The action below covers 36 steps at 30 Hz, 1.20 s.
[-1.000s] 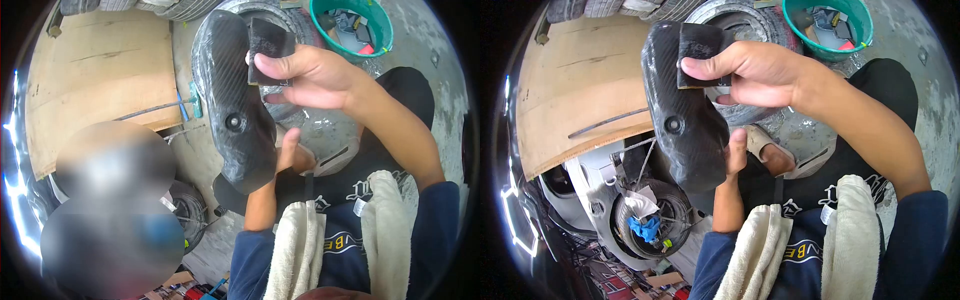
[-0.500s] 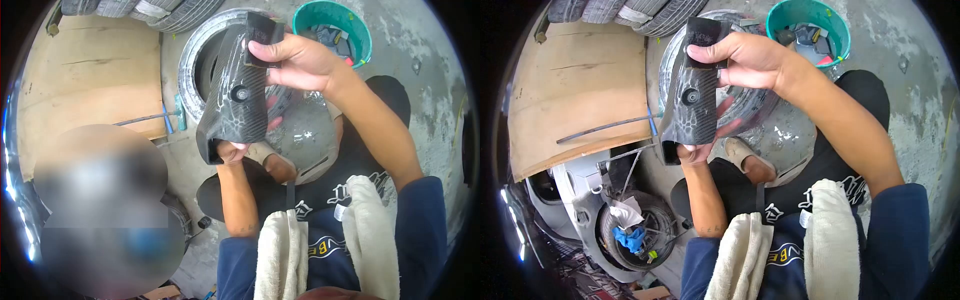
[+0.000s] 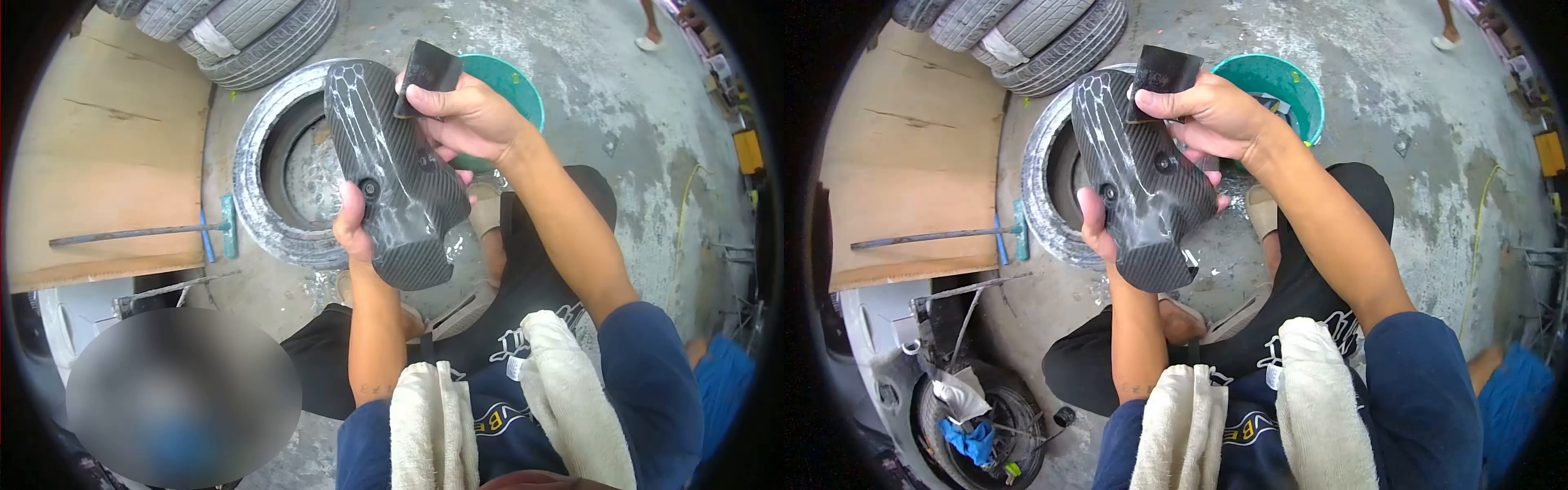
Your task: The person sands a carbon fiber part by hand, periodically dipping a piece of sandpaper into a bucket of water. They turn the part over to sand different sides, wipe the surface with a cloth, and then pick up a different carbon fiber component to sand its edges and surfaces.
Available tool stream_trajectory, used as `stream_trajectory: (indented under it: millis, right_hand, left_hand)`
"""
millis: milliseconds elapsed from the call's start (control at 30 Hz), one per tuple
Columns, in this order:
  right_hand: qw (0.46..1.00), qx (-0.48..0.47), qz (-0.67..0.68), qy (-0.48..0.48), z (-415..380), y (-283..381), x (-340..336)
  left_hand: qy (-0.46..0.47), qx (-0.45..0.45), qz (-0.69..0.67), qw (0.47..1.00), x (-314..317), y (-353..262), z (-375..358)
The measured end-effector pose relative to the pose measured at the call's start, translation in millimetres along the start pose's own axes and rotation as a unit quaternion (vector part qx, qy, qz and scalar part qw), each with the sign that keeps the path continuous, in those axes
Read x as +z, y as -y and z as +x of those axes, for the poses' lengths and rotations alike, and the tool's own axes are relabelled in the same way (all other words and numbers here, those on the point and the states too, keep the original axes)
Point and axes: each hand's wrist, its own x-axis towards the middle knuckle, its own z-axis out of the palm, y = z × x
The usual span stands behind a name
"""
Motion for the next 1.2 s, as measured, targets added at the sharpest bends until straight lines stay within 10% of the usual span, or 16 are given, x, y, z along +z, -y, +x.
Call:
stream_trajectory:
  millis: [100,167,467,533,633,700,767,867,967,1000,1067,1133,1200]
  right_hand:
    - [0.953,-0.045,-0.251,-0.166,-17,8,19]
    - [0.895,-0.251,-0.346,-0.128,-25,5,27]
    - [0.543,-0.422,-0.725,0.042,-44,-2,32]
    - [0.564,-0.4,-0.722,0.024,-46,-8,42]
    - [0.819,-0.212,-0.509,-0.158,-50,-28,53]
    - [0.944,-0.106,-0.214,-0.229,-48,-37,55]
    - [0.892,-0.108,-0.295,-0.326,-46,-55,52]
    - [0.765,-0.28,-0.58,-0.032,-34,-40,19]
    - [0.85,-0.1,-0.509,-0.092,-42,-36,26]
    - [0.954,-0.048,-0.263,-0.139,-45,-39,39]
    - [0.981,-0.056,-0.073,-0.17,-41,-55,33]
    - [0.975,-0.094,-0.109,-0.171,-43,-51,39]
    - [0.879,-0.044,-0.449,-0.154,-51,-57,11]
  left_hand:
    - [0.008,0.043,-0.016,0.999,-10,0,7]
    - [-0.051,0.079,-0.024,0.995,-12,-4,8]
    - [-0.055,0.125,-0.023,0.99,2,0,31]
    - [-0.047,0.169,0.081,0.981,-5,2,31]
    - [-0.16,0.281,0.366,0.873,-48,25,39]
    - [-0.125,0.231,0.354,0.898,-35,8,35]
    - [-0.158,0.243,0.374,0.881,-47,11,36]
    - [-0.185,0.102,0.384,0.899,-65,-6,31]
    - [-0.222,0.116,0.429,0.868,-48,0,30]
    - [-0.2,0.201,0.424,0.86,-43,8,30]
    - [-0.177,0.28,0.413,0.848,-40,18,35]
    - [-0.172,0.293,0.446,0.828,-44,15,30]
    - [-0.177,0.164,0.431,0.87,-45,-2,21]
